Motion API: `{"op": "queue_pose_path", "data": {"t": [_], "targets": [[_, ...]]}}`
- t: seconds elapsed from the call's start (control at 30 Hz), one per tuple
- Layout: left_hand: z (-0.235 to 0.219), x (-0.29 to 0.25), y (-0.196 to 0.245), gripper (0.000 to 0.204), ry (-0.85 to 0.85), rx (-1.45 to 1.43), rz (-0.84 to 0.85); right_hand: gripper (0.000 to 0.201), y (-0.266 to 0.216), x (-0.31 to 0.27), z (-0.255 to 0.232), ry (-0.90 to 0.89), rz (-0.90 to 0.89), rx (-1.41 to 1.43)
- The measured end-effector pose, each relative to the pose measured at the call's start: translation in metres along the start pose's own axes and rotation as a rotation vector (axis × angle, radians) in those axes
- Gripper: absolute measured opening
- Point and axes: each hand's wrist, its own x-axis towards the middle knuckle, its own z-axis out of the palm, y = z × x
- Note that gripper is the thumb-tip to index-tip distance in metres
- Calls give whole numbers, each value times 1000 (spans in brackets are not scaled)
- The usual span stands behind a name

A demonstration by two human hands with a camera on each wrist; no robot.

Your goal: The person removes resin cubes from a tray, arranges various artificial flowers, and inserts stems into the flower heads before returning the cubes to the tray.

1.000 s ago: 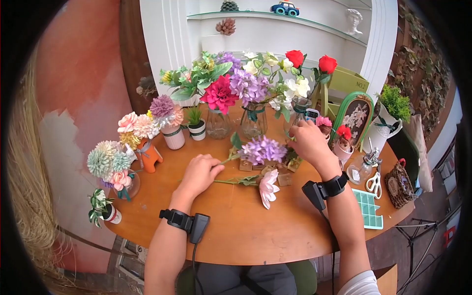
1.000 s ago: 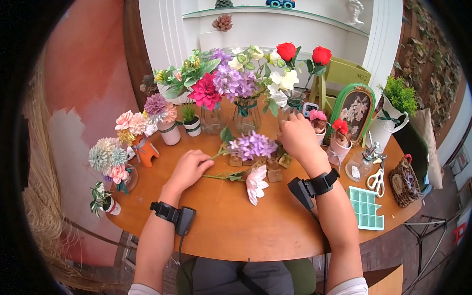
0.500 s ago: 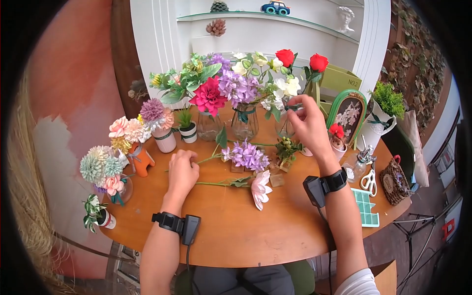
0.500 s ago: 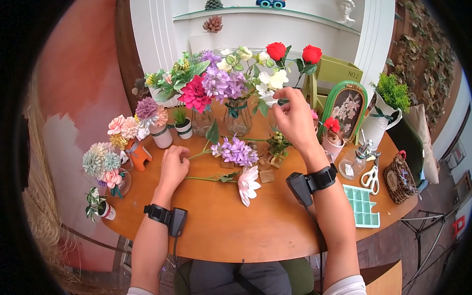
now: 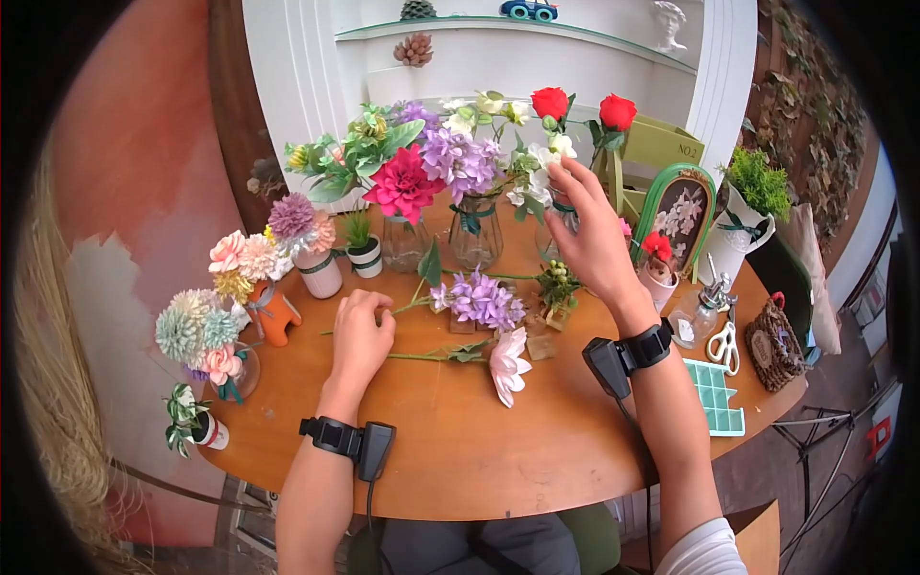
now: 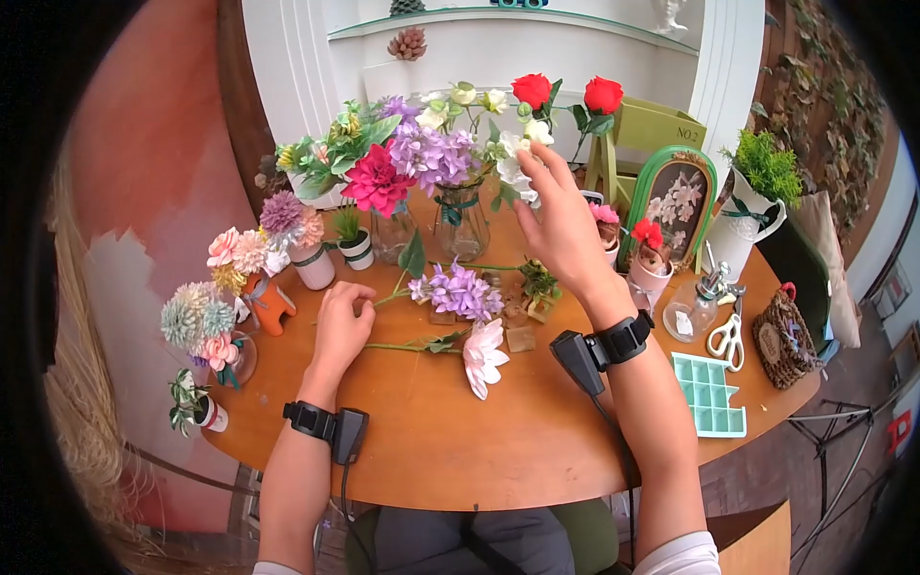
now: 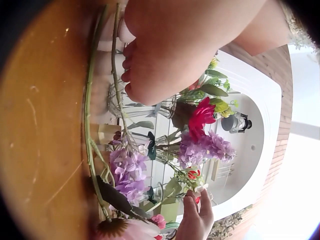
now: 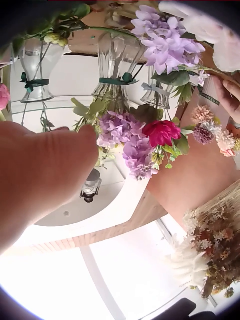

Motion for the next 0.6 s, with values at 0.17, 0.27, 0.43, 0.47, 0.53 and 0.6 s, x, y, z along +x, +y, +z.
{"op": "queue_pose_path", "data": {"t": [0.17, 0.27, 0.43, 0.47, 0.53, 0.6], "targets": [[0, 0, 0, 15, -20, 21, 0, 51, -6, 5, -8, 104, -17, 38], [-1, -1, 3, 15, -31, 4, 2, 49, -11, 6, -11, 148, -62, 44], [1, -2, 2, 14, -32, 6, 11, 55, -6, 3, -8, 119, 17, -11], [1, -1, 2, 14, -30, 8, 10, 55, -10, 4, -10, 121, 18, -11], [1, -2, 2, 14, -32, 10, 12, 62, -19, 5, -15, 140, 99, -70], [1, -2, 2, 14, -32, 12, 12, 65, -18, 4, -13, 141, 20, -116]]}}
